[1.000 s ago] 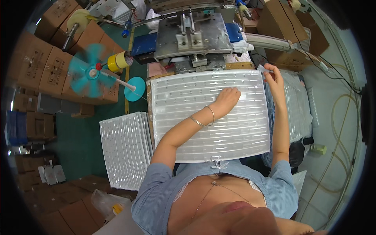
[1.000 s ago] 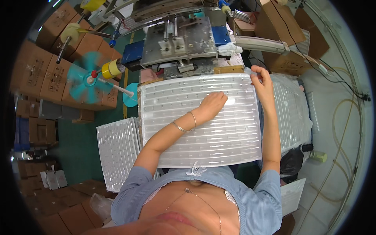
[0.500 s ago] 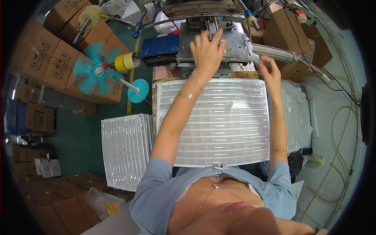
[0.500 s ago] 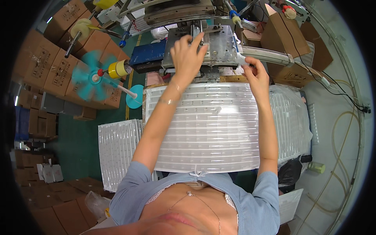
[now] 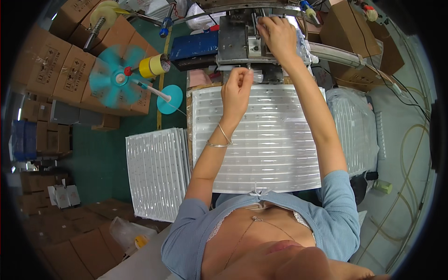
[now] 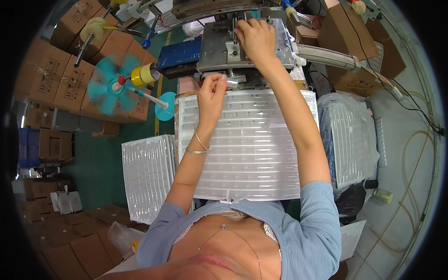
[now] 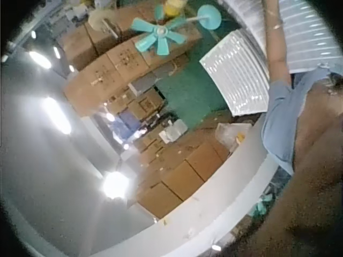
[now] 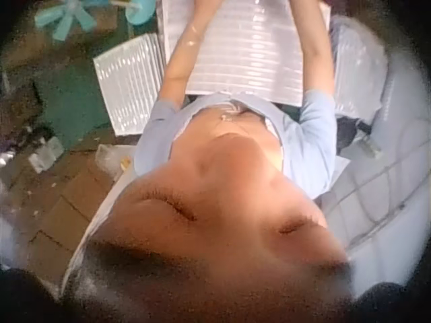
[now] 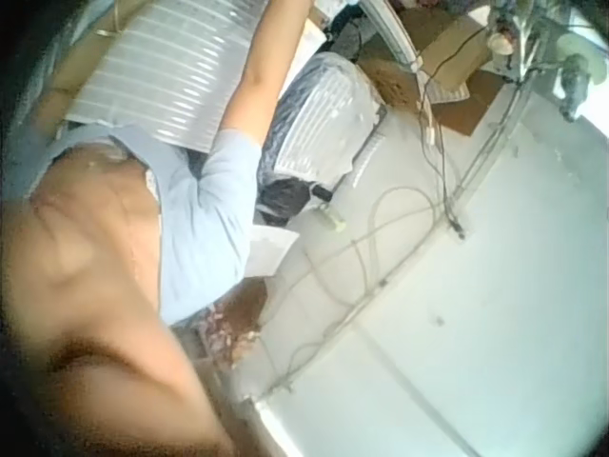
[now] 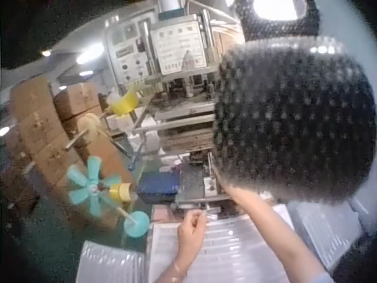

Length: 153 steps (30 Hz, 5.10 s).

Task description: The person repeatedly picks up small, clear plastic components from a stack and places them into a manual press machine. They operate the press lever to process each component and then return it to the stack. This cycle is performed continuously throughout the video.

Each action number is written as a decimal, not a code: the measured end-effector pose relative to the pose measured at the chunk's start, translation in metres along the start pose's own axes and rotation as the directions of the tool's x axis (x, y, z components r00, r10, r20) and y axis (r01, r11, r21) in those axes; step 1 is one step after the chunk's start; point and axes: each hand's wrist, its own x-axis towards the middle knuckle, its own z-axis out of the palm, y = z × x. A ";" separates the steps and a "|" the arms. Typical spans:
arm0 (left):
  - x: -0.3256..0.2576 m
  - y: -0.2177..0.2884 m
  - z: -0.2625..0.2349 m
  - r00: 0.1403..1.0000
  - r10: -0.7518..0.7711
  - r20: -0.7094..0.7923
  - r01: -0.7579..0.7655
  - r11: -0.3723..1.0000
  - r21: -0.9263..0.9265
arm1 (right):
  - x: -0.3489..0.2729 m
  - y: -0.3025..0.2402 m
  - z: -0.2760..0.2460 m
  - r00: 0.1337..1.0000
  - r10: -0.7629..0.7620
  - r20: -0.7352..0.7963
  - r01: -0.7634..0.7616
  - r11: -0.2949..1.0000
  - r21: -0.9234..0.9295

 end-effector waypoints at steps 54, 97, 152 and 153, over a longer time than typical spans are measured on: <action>0.029 -0.009 -0.011 0.863 0.487 -0.131 -0.352 0.768 0.535 | -0.118 0.053 -0.120 0.711 0.534 0.457 -0.695 0.433 0.574; -0.066 -0.048 0.136 0.654 0.359 0.665 -0.726 0.544 0.420 | -0.006 0.025 0.016 0.902 0.361 0.235 -0.410 0.887 0.213; 0.110 0.004 0.025 0.721 0.692 -0.032 -0.337 0.391 0.856 | -0.069 0.040 -0.096 0.829 0.476 0.295 -0.547 0.577 0.607; 0.114 0.009 0.026 0.751 0.660 0.008 -0.350 0.389 0.852 | -0.059 0.030 -0.093 0.843 0.474 0.252 -0.522 0.610 0.596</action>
